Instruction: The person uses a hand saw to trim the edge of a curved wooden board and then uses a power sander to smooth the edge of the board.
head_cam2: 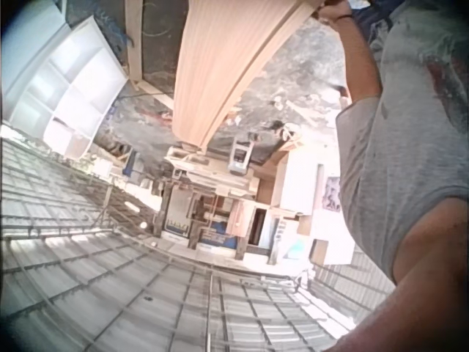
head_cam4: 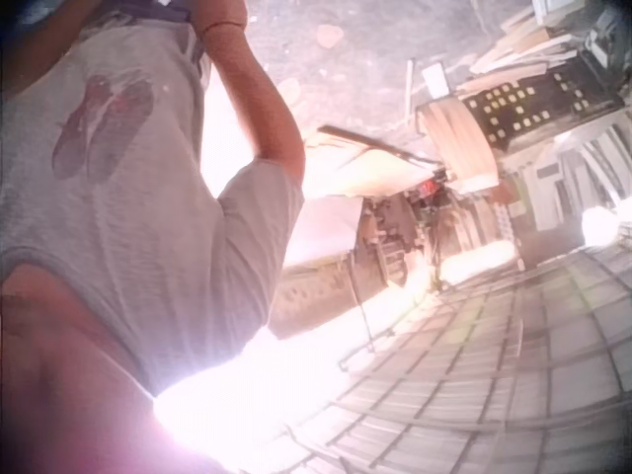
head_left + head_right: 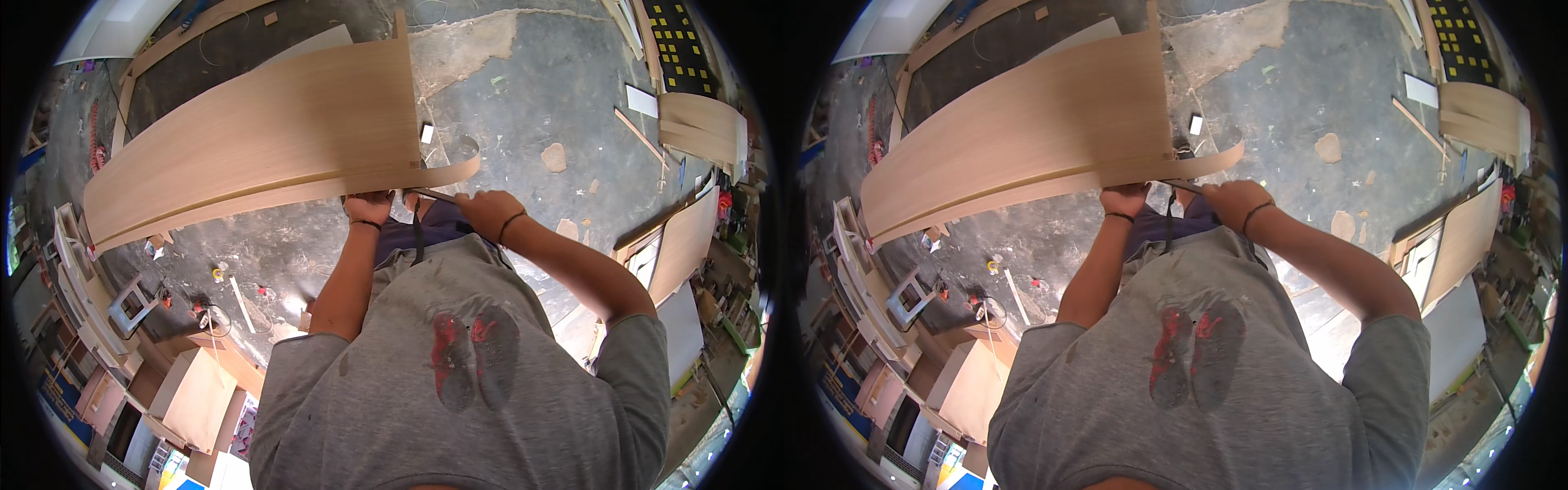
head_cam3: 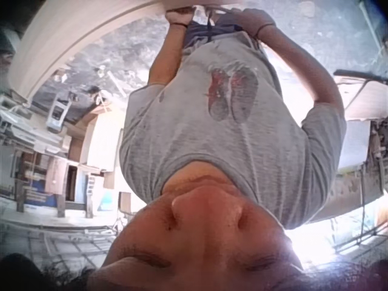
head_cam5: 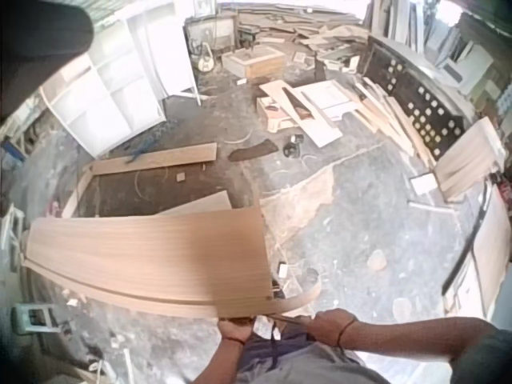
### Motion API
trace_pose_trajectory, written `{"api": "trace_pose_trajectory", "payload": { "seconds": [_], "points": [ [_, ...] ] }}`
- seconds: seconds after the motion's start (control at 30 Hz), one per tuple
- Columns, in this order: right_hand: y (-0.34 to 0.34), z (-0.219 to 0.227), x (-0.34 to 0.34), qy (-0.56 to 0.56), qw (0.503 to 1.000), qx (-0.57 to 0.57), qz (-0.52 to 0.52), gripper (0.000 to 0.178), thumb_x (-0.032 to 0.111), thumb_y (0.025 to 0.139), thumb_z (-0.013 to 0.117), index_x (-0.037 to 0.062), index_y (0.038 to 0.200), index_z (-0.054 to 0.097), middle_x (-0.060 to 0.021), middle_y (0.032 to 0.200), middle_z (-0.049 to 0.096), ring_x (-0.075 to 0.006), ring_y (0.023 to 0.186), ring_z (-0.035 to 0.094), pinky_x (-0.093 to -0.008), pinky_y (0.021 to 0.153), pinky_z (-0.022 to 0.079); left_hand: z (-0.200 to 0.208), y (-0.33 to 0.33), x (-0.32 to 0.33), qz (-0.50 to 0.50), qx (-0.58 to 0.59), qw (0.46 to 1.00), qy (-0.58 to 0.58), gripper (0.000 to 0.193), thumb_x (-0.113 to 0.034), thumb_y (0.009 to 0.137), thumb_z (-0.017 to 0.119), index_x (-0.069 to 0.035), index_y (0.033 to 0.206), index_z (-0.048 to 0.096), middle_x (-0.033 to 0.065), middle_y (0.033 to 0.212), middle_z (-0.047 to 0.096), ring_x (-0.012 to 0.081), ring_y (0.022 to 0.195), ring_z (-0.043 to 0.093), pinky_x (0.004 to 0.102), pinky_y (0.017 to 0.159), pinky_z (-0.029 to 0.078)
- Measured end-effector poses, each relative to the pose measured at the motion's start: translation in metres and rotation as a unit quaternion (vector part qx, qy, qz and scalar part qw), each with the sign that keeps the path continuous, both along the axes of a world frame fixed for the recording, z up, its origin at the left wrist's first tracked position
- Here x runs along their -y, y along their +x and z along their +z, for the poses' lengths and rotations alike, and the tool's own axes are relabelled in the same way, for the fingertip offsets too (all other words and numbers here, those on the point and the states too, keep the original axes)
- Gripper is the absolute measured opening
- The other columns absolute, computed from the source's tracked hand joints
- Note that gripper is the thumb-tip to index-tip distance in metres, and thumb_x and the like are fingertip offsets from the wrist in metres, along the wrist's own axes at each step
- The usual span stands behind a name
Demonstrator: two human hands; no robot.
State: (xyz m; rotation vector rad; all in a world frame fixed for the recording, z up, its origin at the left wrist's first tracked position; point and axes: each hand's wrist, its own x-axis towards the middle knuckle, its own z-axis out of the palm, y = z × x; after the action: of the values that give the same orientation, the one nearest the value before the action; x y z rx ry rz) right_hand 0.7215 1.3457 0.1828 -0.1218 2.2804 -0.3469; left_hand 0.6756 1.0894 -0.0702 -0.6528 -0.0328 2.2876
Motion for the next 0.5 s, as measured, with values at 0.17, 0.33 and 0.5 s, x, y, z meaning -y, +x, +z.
{"api": "trace_pose_trajectory", "payload": {
  "seconds": [0.17, 0.33, 0.5],
  "points": [
    [0.001, 0.031, 0.003, 0.004, 1.0, 0.019, -0.024, 0.022, 0.012, 0.086, 0.044, 0.0069, 0.105, 0.055, -0.0165, 0.082, 0.066, -0.0319, 0.077, 0.066, -0.0418, 0.066, 0.052, 0.075, -0.002, -0.02, 0.041, 0.144, 0.967, -0.206, 0.054, -0.051, 0.088, 0.038, -0.008, 0.115, 0.055, 0.0124, 0.114, 0.058, 0.0301, 0.107, 0.051, 0.0462, 0.094, 0.036],
    [-0.02, 0.006, -0.006, 0.004, 1.0, 0.021, 0.015, 0.021, 0.014, 0.086, 0.045, 0.0066, 0.1, 0.058, -0.0161, 0.083, 0.067, -0.0314, 0.078, 0.066, -0.0414, 0.067, 0.053, 0.042, -0.013, -0.028, 0.099, 0.154, 0.967, -0.175, 0.06, -0.051, 0.087, 0.041, -0.002, 0.12, 0.051, 0.0159, 0.122, 0.054, 0.0329, 0.114, 0.049, 0.05, 0.099, 0.036],
    [-0.014, 0.014, -0.002, 0.009, 1.0, 0.026, 0.0, 0.02, 0.016, 0.086, 0.047, 0.0076, 0.099, 0.06, -0.0152, 0.086, 0.067, -0.032, 0.081, 0.066, -0.0412, 0.068, 0.052, 0.048, -0.003, -0.023, 0.09, 0.169, 0.968, -0.164, 0.056, -0.048, 0.087, 0.041, -0.004, 0.119, 0.053, 0.0163, 0.121, 0.055, 0.0346, 0.112, 0.051, 0.0511, 0.096, 0.04]
  ]
}}
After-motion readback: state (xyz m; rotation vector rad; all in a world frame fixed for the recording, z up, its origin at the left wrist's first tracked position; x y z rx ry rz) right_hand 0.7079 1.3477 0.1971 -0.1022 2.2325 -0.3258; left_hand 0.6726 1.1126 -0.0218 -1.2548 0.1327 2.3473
